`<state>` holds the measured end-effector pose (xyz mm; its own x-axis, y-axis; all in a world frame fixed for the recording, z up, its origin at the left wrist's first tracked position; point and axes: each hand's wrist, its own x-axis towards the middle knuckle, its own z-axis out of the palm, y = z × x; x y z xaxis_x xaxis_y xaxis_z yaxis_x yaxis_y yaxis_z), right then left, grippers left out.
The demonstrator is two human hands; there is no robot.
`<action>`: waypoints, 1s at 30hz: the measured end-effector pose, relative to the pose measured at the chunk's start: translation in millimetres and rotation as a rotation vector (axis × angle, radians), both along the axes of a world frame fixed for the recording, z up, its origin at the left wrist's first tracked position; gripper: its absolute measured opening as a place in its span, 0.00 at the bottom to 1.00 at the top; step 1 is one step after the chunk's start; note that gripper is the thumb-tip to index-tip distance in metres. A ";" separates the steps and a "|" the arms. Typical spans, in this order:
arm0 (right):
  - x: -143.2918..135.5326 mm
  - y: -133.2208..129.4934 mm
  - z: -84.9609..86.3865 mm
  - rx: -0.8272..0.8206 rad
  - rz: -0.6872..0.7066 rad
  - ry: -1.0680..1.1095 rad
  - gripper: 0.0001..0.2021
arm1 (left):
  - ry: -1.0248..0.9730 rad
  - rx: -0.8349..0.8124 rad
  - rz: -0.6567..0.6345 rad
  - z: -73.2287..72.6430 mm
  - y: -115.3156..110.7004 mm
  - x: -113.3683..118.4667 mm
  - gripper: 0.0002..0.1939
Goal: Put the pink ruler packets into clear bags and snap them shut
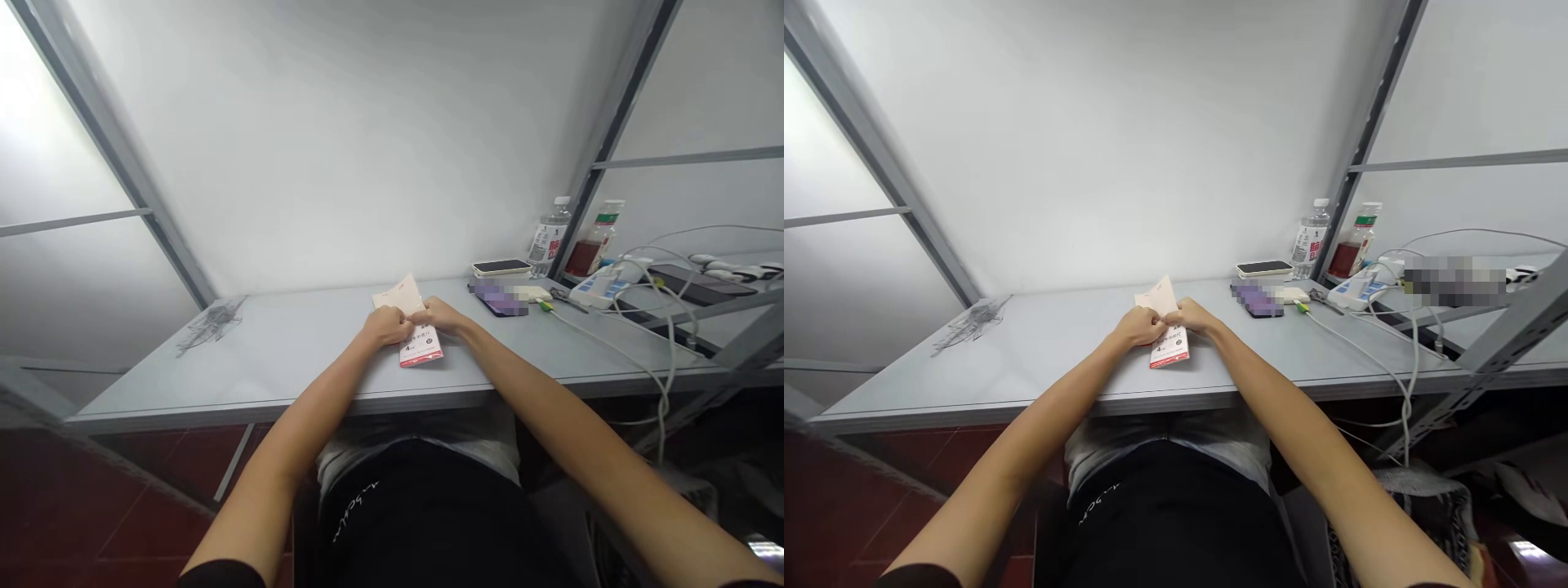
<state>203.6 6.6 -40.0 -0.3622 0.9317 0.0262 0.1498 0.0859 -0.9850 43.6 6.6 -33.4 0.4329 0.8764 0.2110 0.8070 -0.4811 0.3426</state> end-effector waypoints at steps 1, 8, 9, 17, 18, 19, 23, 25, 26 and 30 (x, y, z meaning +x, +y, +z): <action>-0.2 0.3 -0.3 -0.002 -0.003 0.008 0.01 | -0.012 0.007 0.017 -0.1 0.0 0.6 0.13; 1.4 2.3 3.7 0.016 -0.056 0.101 0.05 | -0.180 -0.010 0.093 4.8 5.2 -7.4 0.12; 1.8 2.6 4.6 0.020 -0.062 0.120 0.07 | -0.214 -0.015 0.109 5.9 6.7 -10.3 0.12; 2.9 2.0 7.3 -0.004 -0.038 0.216 0.13 | -0.533 -0.110 0.160 9.1 13.6 -24.0 0.15; 2.7 1.7 7.3 -0.007 -0.030 0.219 0.13 | -0.575 -0.139 0.134 9.7 13.5 -22.8 0.17; 2.5 1.2 7.4 -0.007 -0.026 0.222 0.13 | -0.612 -0.175 0.104 10.6 13.2 -21.3 0.16; 1.7 -1.0 8.4 0.002 -0.027 0.222 0.14 | -0.720 -0.321 -0.012 14.3 10.9 -17.0 0.10; 1.0 -2.0 9.0 0.004 -0.024 0.208 0.14 | -0.755 -0.366 -0.046 15.1 9.6 -17.0 0.12; 0.6 -2.1 9.3 0.005 -0.025 0.197 0.14 | -0.771 -0.379 -0.051 15.2 9.2 -17.3 0.12; 0.9 2.5 9.5 0.026 -0.092 0.143 0.13 | -0.822 -0.381 -0.004 15.5 11.3 -19.0 0.13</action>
<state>204.5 9.1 -30.5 -0.2667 0.9590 0.0955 0.0165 0.1036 -0.9945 24.5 17.9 -17.9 0.2768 0.9490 0.1512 0.2365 -0.2198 0.9465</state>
